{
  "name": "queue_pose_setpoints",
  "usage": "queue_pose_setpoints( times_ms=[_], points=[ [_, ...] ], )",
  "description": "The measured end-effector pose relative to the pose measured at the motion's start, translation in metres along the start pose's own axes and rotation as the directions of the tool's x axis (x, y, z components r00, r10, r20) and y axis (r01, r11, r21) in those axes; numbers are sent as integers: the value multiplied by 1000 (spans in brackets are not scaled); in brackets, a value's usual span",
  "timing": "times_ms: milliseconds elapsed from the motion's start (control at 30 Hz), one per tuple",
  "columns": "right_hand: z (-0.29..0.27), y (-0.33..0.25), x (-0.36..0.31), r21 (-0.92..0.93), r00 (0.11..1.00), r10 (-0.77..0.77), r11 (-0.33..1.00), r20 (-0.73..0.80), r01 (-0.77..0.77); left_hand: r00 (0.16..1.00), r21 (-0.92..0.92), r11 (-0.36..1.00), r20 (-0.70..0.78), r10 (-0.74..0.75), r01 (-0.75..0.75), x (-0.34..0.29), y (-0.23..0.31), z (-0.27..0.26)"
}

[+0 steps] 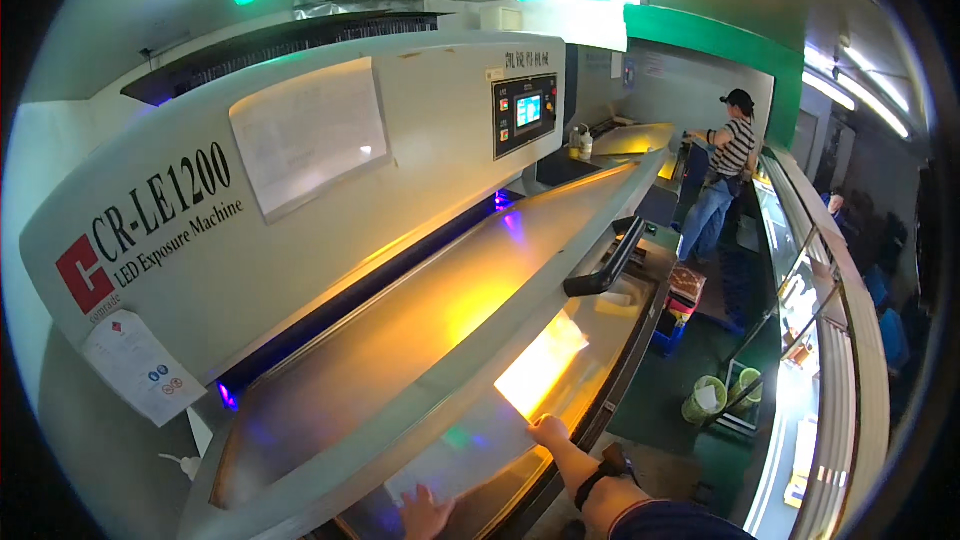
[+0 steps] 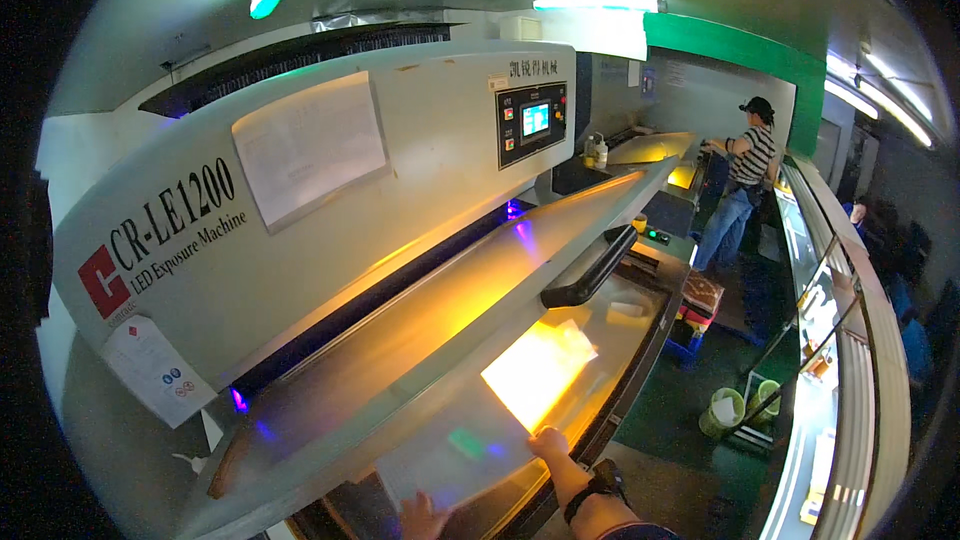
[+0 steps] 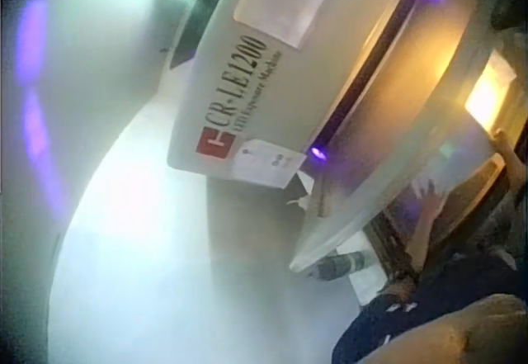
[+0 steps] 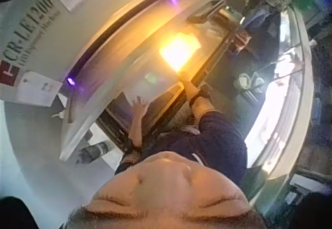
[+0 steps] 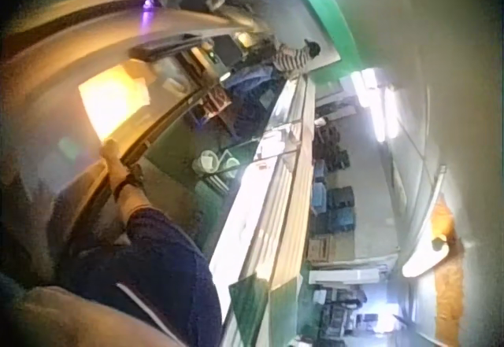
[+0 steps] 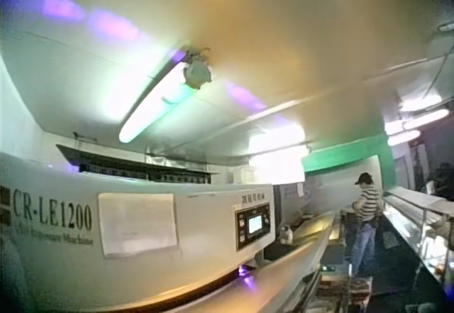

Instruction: Operating an LED exposure machine to process green PCB boards in a workshop.

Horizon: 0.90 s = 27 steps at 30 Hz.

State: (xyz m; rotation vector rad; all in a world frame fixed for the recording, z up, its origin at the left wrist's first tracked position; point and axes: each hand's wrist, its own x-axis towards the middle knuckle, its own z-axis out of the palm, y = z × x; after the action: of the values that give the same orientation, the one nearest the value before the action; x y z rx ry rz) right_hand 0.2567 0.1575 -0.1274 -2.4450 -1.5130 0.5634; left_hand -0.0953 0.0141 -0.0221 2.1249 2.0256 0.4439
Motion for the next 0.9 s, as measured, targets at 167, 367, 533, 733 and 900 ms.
queue_pose_setpoints(
  times_ms=[167, 367, 533, 733, 900],
  points=[
    [-37, -6, -24, 150, 919, -45, 989, 391, -15, 934, -82, 995, 356, -17, 50, -59, -14, 20],
    [-72, 37, -106, 315, 845, -72, 942, 530, -117, 786, -60, 994, 609, 107, -89, -90, -11, 23],
    [-64, 186, -232, 475, 940, 205, 820, 274, -318, 600, -153, 835, 628, 495, -528, -111, -1, 66],
    [-206, 281, -457, 900, 813, 580, 327, 49, -287, 244, -468, 590, 608, 755, -658, -134, 127, 83],
    [-170, 325, -589, 962, 488, 869, 194, -77, -193, -159, -619, 543, 729, 665, -568, -202, 242, 87]
  ],
)
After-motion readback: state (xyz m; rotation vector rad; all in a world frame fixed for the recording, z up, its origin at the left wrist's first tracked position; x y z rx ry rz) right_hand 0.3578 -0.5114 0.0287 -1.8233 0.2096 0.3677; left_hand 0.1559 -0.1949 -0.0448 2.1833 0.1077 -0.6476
